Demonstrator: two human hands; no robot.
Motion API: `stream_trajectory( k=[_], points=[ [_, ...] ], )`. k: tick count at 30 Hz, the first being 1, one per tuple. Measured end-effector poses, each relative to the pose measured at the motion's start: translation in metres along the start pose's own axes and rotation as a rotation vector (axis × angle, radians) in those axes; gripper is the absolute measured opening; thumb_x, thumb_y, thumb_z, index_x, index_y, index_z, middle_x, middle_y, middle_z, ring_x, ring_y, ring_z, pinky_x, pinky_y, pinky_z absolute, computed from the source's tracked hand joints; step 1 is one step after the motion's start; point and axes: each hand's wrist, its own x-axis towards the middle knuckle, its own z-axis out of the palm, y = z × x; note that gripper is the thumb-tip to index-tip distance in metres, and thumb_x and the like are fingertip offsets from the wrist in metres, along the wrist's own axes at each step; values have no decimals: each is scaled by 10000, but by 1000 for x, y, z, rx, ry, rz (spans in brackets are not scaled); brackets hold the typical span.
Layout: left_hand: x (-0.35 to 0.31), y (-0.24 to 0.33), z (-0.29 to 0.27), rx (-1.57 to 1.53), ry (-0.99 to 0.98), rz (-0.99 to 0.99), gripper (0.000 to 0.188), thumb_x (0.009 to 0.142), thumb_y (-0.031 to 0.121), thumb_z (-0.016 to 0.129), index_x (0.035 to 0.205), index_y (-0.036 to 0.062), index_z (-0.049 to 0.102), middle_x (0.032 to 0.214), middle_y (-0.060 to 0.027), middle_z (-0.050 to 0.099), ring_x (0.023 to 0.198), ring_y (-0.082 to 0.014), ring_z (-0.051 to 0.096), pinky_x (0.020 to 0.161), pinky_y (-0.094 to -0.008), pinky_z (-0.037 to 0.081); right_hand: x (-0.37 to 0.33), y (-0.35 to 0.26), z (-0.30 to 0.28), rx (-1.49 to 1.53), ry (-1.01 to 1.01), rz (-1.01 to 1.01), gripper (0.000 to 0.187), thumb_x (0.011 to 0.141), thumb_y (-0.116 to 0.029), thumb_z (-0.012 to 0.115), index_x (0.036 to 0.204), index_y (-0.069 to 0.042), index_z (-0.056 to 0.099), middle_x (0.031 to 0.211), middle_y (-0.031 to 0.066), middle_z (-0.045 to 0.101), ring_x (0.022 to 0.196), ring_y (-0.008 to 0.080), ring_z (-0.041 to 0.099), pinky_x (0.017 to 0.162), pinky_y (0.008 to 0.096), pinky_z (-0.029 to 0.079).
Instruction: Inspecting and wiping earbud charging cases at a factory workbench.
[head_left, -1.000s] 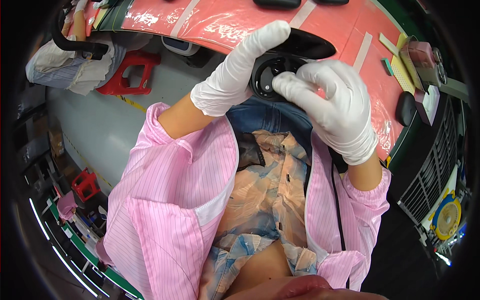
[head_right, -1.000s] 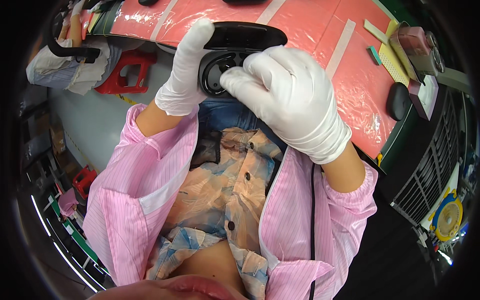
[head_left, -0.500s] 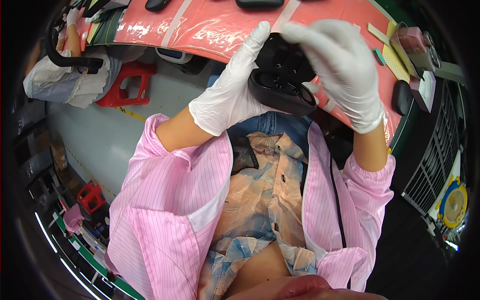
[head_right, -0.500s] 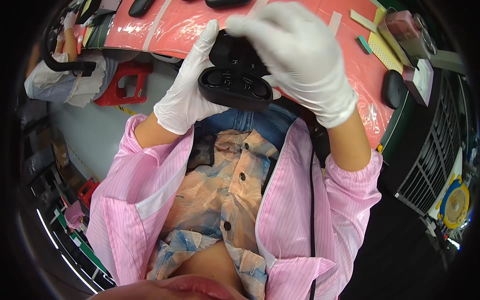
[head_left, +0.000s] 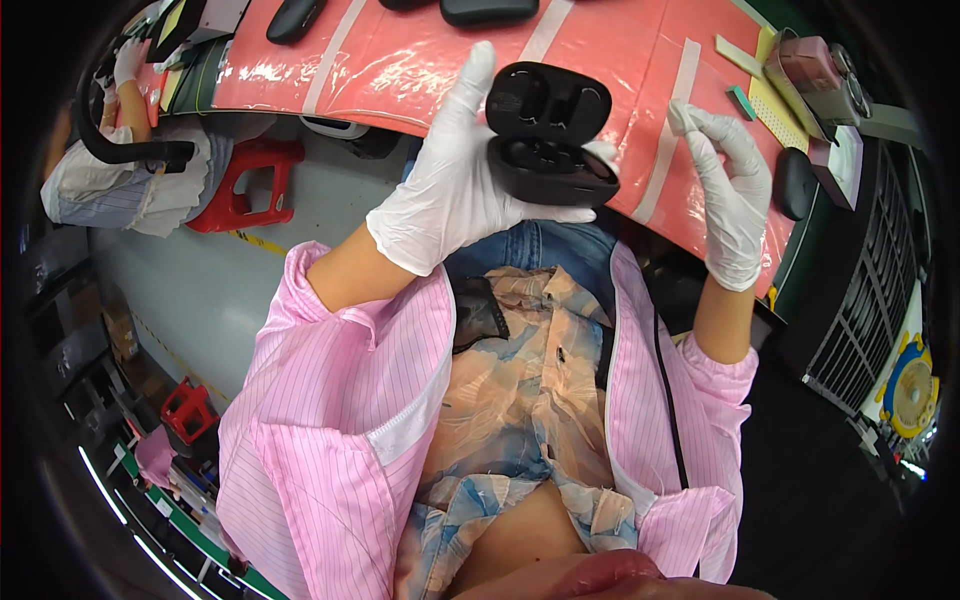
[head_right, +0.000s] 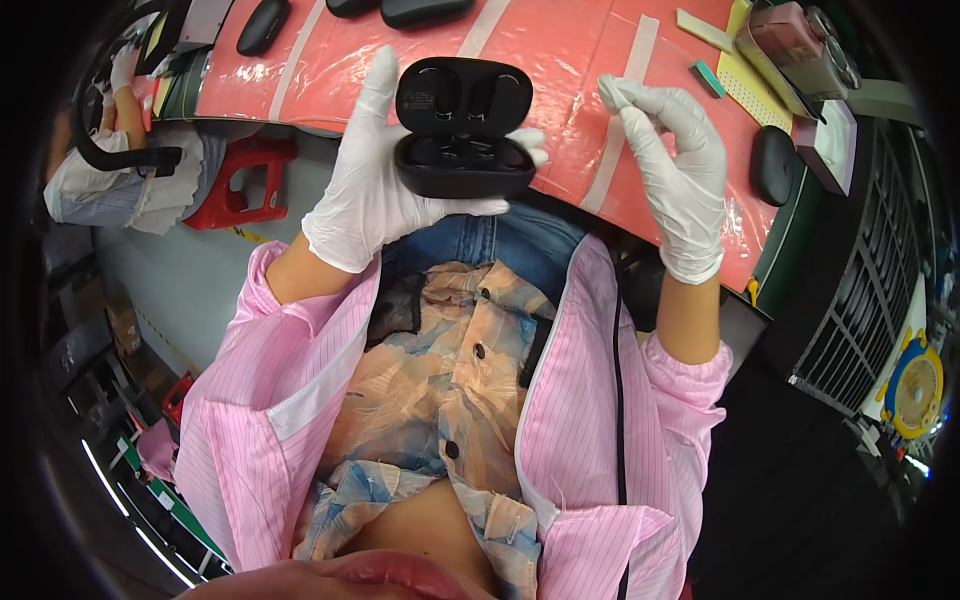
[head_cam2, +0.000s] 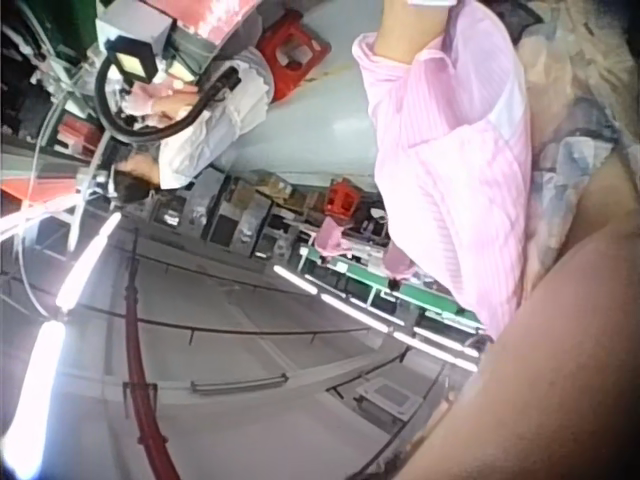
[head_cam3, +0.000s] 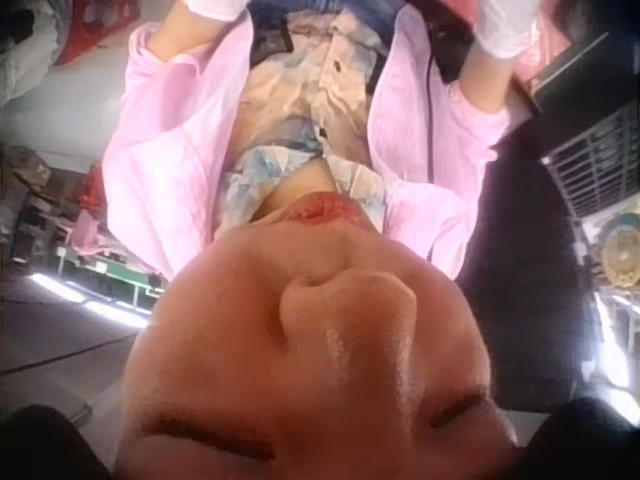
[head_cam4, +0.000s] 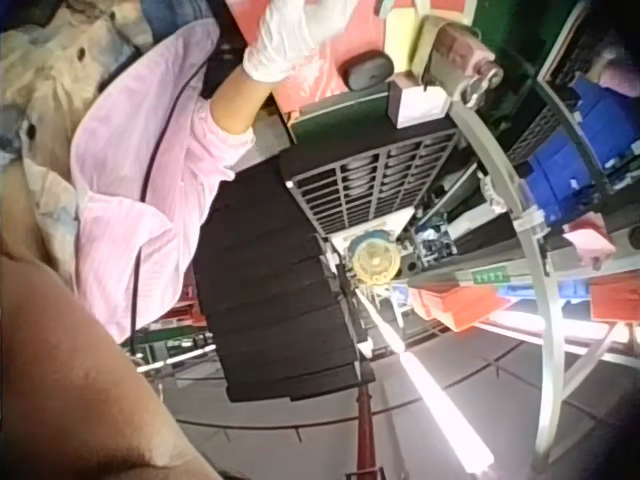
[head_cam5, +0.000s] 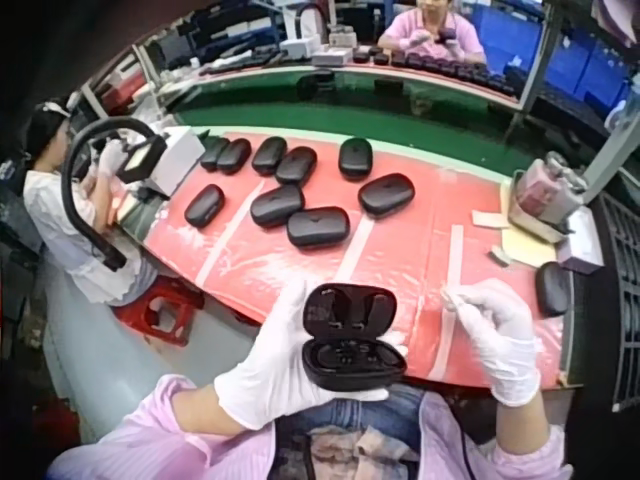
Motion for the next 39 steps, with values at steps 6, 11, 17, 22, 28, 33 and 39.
stream_trajectory(
  k=[6, 11, 17, 22, 28, 33, 39],
  points=[
    [10, -21, 10, -114, 315, 126, 345, 954, 191, 555, 1194, -56, 539, 1197, -189, 598, 1103, -292, 618, 925, -468, 552, -15, -5, 30, 366, 263, 179, 218, 941, -82, 600, 1128, 19, 652, 1116, 86, 666, 1021, 144, 607, 967, 286, 439],
    [15, -30, -8, -222, 226, 72, 300, 958, 191, 551, 1137, -49, 555, 1113, -168, 633, 1010, -252, 650, 871, -402, 576, -21, -42, 68, -249, 71, -513, 311, 693, 48, 669, 975, -76, 715, 820, 59, 604, 768, 207, 597, 667, 303, 469],
    [9, -31, -4, -240, 218, -14, 353, 968, 230, 535, 1170, -59, 547, 1089, -189, 647, 913, -320, 683, 748, -361, 610, -23, -19, 56, -158, 270, -210, 325, 802, 92, 611, 1068, -59, 720, 882, 47, 579, 744, 128, 543, 656, 261, 455],
    [12, -32, -8, -242, 199, -53, 350, 965, 242, 547, 1169, -42, 558, 1074, -187, 653, 888, -322, 688, 704, -342, 617, -22, -7, 55, 130, 214, -66, 274, 856, 78, 590, 1089, -17, 698, 984, 58, 619, 810, 115, 566, 751, 242, 455],
    [18, -30, -6, -265, 181, -48, 342, 956, 266, 571, 1147, -17, 573, 1036, -170, 665, 862, -297, 690, 680, -335, 612, -20, -18, 54, 533, 477, 149, 287, 836, 85, 588, 1095, 6, 683, 940, 47, 649, 829, 117, 595, 768, 258, 463],
    [11, -35, 3, -89, 337, -7, 276, 940, 273, 597, 1084, 38, 594, 988, -103, 662, 840, -207, 669, 693, -306, 576, -30, -45, 58, -399, 158, -500, 428, 612, 77, 649, 985, -113, 742, 772, 10, 590, 698, 188, 544, 631, 311, 433],
    [12, -42, 19, -51, 450, -30, 289, 928, 309, 602, 1093, 71, 609, 1000, -80, 659, 856, -171, 642, 723, -278, 541, -38, -39, 56, -350, 93, -511, 418, 616, 71, 665, 986, -110, 735, 737, 26, 558, 606, 190, 526, 516, 310, 401]
  ],
)
